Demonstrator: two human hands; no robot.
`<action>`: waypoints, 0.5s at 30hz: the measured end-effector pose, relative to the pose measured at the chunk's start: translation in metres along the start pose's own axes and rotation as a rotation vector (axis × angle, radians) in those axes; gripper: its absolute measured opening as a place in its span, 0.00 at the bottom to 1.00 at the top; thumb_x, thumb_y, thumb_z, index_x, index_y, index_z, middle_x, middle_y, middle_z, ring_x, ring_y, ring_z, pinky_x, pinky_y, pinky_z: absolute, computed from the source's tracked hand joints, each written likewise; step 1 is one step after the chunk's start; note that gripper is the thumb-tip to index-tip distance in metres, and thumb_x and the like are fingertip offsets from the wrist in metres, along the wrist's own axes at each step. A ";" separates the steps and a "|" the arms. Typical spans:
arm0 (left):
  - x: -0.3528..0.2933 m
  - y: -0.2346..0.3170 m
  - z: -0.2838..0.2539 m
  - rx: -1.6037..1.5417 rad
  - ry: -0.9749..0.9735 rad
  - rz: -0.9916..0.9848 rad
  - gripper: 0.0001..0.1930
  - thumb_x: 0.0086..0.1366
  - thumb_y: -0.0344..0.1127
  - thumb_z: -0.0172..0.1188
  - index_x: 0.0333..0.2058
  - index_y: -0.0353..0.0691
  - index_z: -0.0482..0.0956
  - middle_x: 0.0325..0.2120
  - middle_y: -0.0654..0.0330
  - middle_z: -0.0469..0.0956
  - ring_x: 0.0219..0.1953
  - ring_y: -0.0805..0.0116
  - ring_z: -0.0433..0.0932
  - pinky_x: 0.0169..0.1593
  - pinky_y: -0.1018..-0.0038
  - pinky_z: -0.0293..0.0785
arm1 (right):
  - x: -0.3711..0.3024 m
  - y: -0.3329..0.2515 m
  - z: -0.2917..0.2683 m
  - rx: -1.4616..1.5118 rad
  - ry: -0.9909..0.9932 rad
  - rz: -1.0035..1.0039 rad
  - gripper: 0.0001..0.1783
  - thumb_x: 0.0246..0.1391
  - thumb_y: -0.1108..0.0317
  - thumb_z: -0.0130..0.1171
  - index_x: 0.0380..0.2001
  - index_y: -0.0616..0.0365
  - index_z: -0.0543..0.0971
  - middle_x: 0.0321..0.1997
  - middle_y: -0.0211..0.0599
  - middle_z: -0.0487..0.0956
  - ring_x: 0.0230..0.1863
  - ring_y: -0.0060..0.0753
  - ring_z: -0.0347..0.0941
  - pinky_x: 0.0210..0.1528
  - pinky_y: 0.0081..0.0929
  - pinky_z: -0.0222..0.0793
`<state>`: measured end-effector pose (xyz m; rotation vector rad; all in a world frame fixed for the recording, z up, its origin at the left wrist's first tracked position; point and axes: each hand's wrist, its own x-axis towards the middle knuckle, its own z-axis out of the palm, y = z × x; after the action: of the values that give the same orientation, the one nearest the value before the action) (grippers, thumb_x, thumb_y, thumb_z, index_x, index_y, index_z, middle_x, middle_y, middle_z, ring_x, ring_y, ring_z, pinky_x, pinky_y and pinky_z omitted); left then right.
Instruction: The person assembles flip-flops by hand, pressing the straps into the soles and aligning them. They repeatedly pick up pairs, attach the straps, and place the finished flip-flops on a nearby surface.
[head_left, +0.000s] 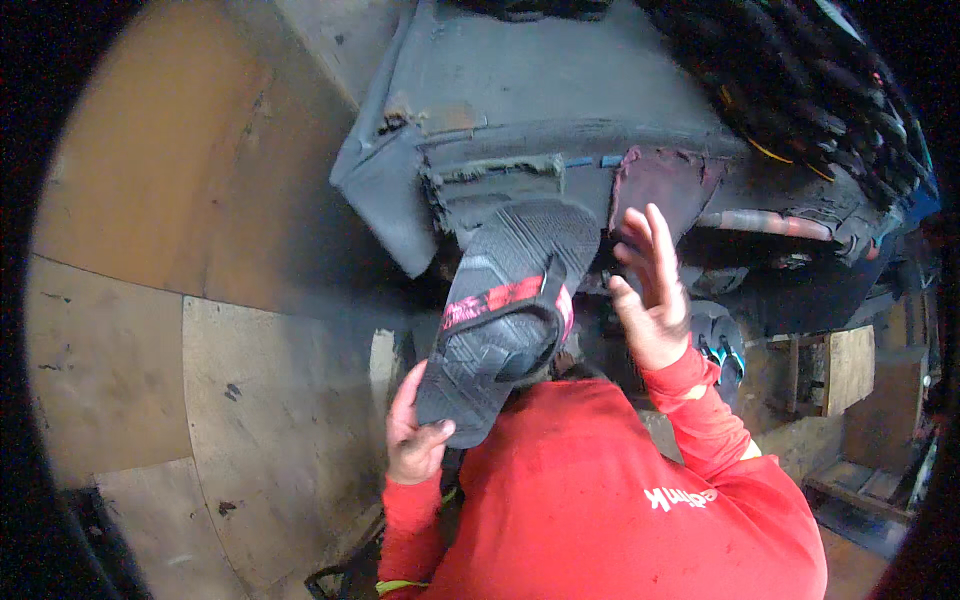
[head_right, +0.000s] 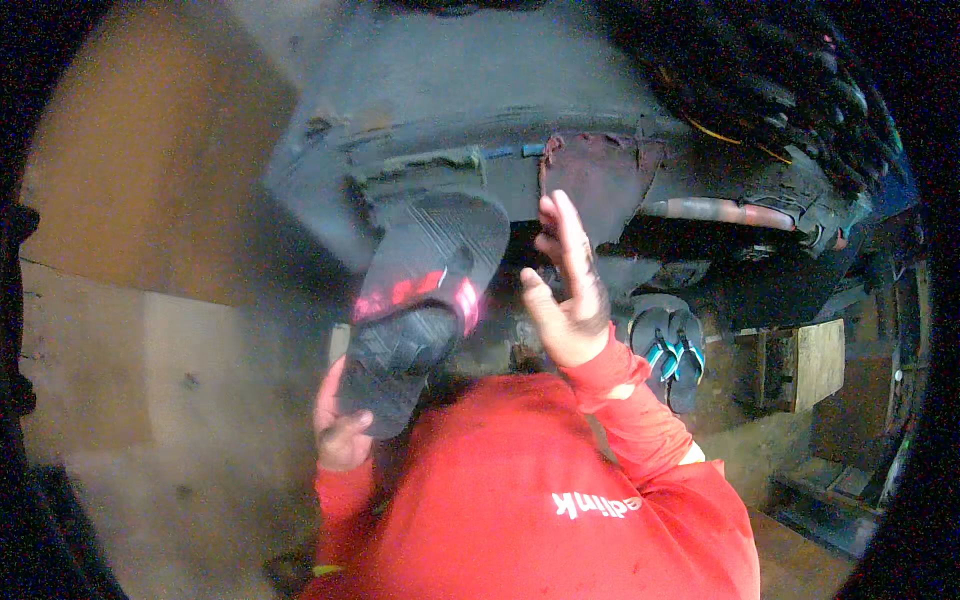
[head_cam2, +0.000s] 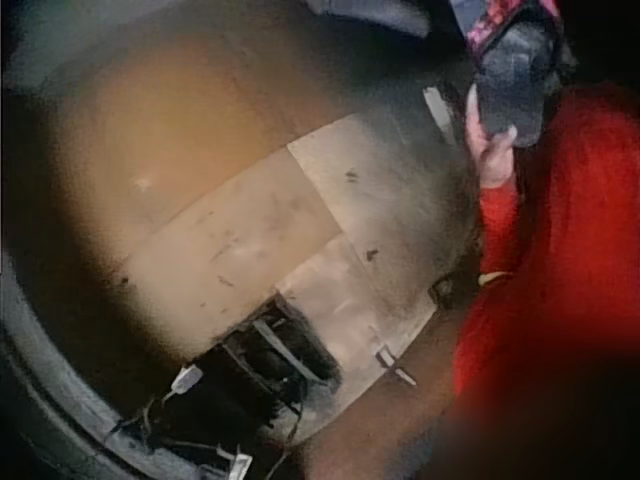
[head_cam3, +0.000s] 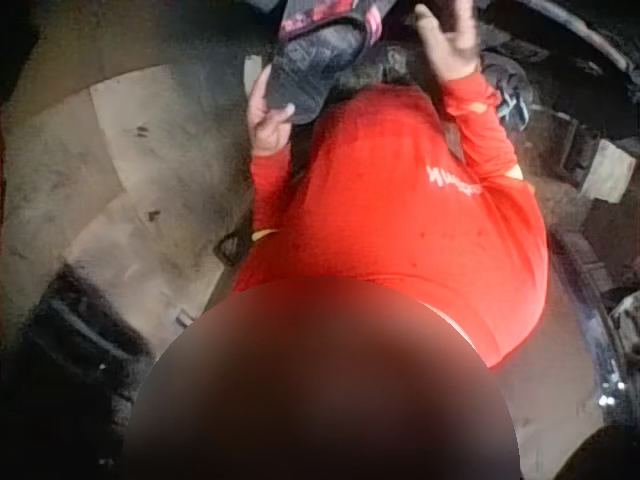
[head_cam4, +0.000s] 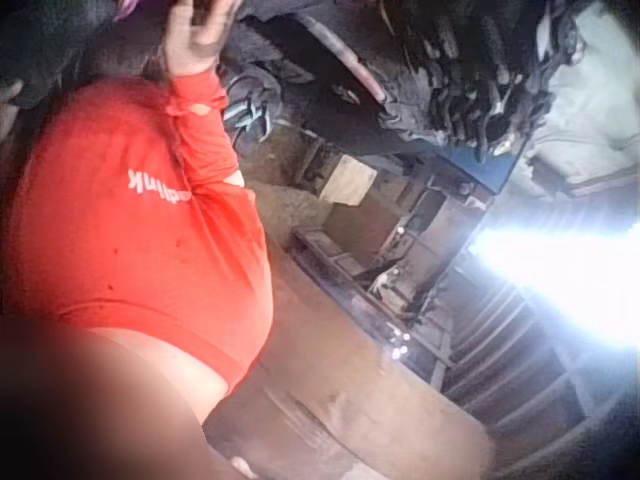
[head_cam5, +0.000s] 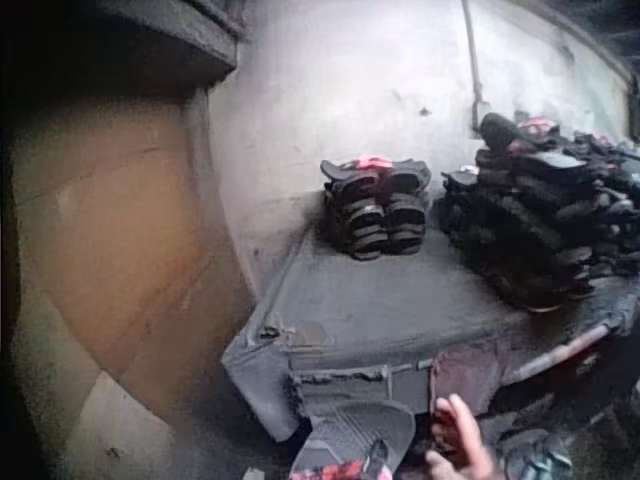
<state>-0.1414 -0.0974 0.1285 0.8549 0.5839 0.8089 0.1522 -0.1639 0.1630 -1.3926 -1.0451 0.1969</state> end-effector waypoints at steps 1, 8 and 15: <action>-0.005 0.000 -0.007 0.017 0.033 -0.044 0.45 0.46 0.25 0.64 0.65 0.25 0.56 0.59 0.47 0.70 0.61 0.56 0.70 0.67 0.62 0.61 | -0.006 0.009 -0.003 0.311 -0.065 0.238 0.38 0.57 0.76 0.59 0.69 0.59 0.58 0.63 0.48 0.71 0.63 0.42 0.68 0.65 0.37 0.64; -0.038 -0.025 -0.070 0.045 -0.070 -0.367 0.43 0.55 0.37 0.67 0.65 0.25 0.56 0.59 0.47 0.69 0.61 0.58 0.70 0.64 0.62 0.64 | -0.065 0.073 0.028 0.657 -0.180 0.847 0.18 0.61 0.74 0.57 0.54 0.68 0.75 0.53 0.37 0.80 0.53 0.29 0.75 0.60 0.27 0.67; 0.021 -0.073 -0.088 -0.181 0.028 -0.614 0.46 0.67 0.68 0.46 0.65 0.27 0.56 0.63 0.46 0.65 0.62 0.54 0.69 0.64 0.59 0.66 | -0.097 0.079 0.057 0.824 -0.154 0.920 0.16 0.62 0.72 0.58 0.52 0.63 0.77 0.50 0.34 0.81 0.49 0.26 0.76 0.54 0.25 0.71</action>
<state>-0.1664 -0.0719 0.0177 0.4546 0.7350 0.3051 0.0931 -0.1702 0.0390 -0.9861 -0.2737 1.2696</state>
